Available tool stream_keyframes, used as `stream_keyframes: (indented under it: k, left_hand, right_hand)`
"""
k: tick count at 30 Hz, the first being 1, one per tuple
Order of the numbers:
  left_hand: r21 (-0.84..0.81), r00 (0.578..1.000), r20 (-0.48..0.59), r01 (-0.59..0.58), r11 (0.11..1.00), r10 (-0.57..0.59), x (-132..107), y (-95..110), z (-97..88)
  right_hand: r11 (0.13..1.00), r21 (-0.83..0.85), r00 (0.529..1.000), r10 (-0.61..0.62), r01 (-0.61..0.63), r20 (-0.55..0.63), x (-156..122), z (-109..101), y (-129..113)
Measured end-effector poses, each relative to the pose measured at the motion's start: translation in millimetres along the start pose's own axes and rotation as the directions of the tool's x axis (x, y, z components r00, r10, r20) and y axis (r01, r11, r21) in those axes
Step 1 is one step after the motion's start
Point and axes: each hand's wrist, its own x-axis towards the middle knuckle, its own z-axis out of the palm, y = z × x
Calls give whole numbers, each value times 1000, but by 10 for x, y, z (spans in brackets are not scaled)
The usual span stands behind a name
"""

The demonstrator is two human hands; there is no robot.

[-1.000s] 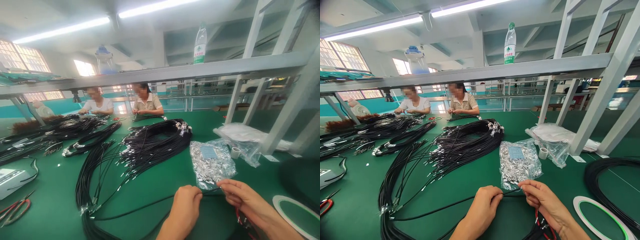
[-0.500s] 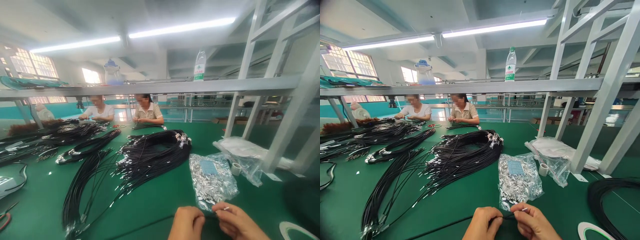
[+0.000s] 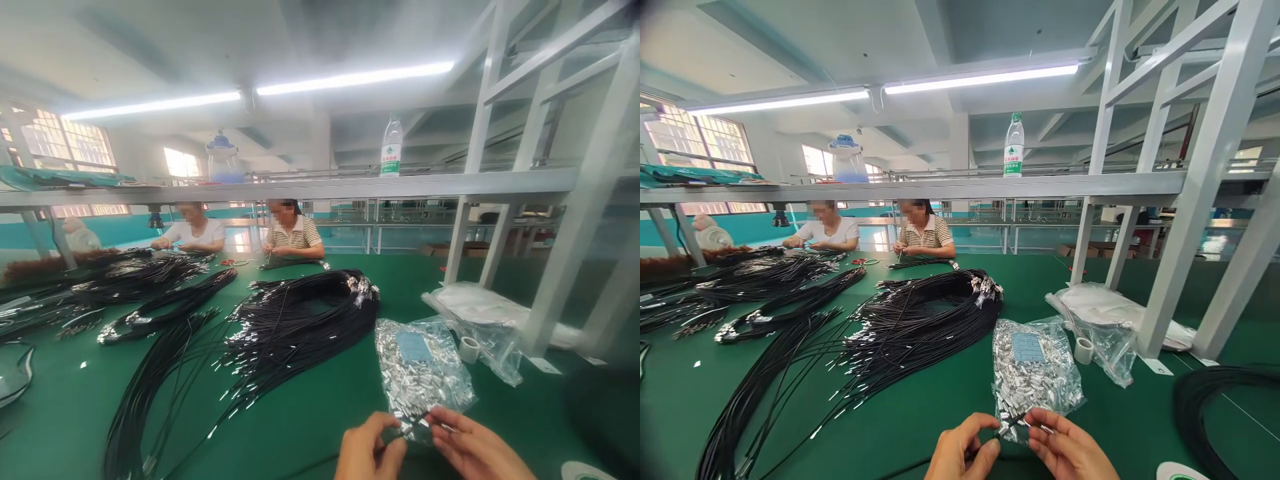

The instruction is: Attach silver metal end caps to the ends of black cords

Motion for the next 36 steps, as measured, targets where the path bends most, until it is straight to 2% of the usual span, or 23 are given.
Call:
stream_keyframes:
  k: [4,8,14,20,23,30,36]
  left_hand:
    - [29,998,-33,-58,998,59,-7,-78,30]
    - [60,996,-26,-88,994,90,-23,-105,43]
    - [112,997,19,-79,991,77,-41,65,-28]
    - [121,995,18,-95,988,94,-90,226,-91]
    - [122,997,-5,-77,990,79,-125,267,-92]
    - [146,999,12,-48,988,47,-154,332,-114]
    - [192,999,36,-36,981,30,-164,357,-118]
  right_hand:
    - [1000,-4,999,-7,7,-35,113,-55,57]
    - [998,-36,998,-45,43,-54,58,-52,-1]
    - [988,-101,993,-117,119,19,-136,66,-161]
    - [971,-148,981,-176,188,87,-200,165,-173]
    - [965,-175,979,-179,193,93,-235,200,-173]
    - [950,-251,981,-168,188,99,-302,199,-221]
    - [938,-293,976,-139,184,165,-244,162,-149]
